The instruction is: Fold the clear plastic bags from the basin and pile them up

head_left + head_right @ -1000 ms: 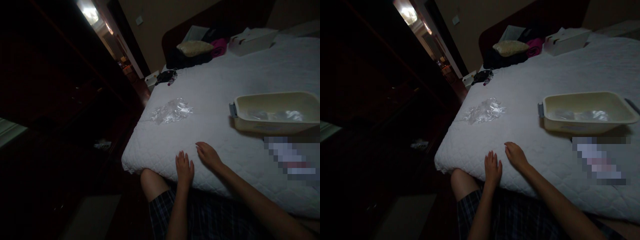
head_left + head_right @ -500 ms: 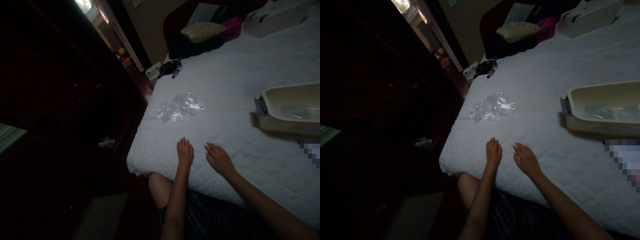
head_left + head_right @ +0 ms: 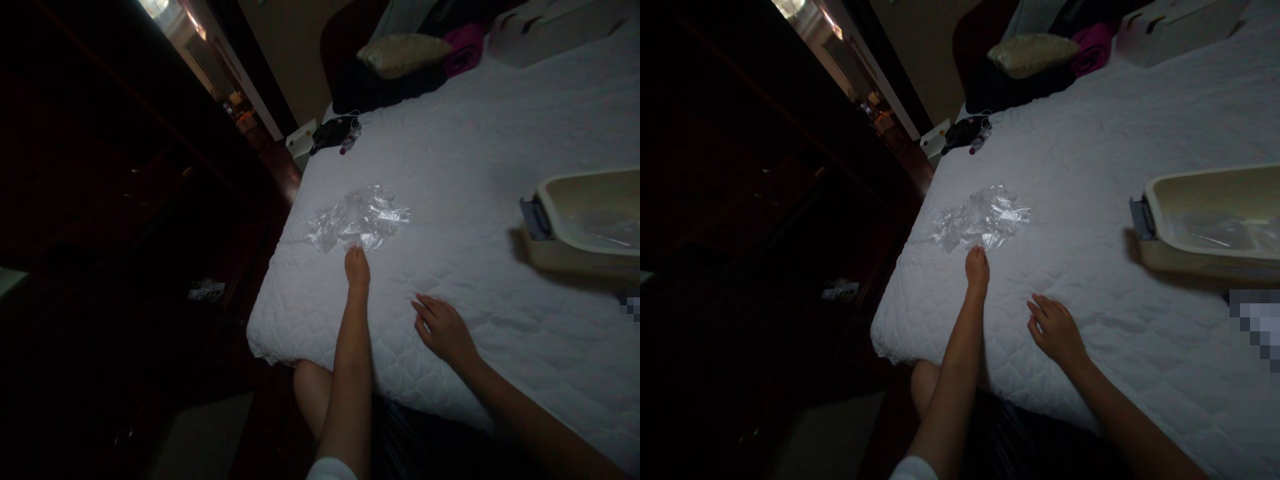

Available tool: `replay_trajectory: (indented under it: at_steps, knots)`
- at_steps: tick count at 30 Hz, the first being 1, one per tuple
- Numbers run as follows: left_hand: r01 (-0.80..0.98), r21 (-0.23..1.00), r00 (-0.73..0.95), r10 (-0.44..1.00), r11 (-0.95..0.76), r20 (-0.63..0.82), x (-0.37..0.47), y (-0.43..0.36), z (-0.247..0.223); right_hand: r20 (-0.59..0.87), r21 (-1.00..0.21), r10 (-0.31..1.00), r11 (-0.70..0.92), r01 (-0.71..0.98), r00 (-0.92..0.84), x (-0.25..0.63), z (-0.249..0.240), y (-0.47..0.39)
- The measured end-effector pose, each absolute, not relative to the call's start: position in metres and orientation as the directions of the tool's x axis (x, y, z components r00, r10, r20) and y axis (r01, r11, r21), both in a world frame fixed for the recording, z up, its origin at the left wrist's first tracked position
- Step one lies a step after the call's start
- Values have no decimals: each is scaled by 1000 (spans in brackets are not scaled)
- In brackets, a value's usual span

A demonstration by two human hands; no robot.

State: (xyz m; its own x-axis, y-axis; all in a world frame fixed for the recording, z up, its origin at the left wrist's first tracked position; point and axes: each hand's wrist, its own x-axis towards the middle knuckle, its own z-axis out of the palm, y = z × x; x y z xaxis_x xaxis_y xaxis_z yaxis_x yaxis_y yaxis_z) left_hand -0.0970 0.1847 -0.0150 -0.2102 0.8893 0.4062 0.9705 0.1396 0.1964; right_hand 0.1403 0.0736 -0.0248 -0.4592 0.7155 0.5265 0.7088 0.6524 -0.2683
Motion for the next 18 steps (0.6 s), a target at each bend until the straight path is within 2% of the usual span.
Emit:
replay_trajectory:
  at_steps: [10,18]
  knots:
    - [981,155,-177,868,118,464,-87,156,-12,506,-327,744,635,700,-438,139,-26,74]
    - [990,122,-120,875,70,468,-58,96,-12,535,-314,725,647,694,-433,139,-23,74]
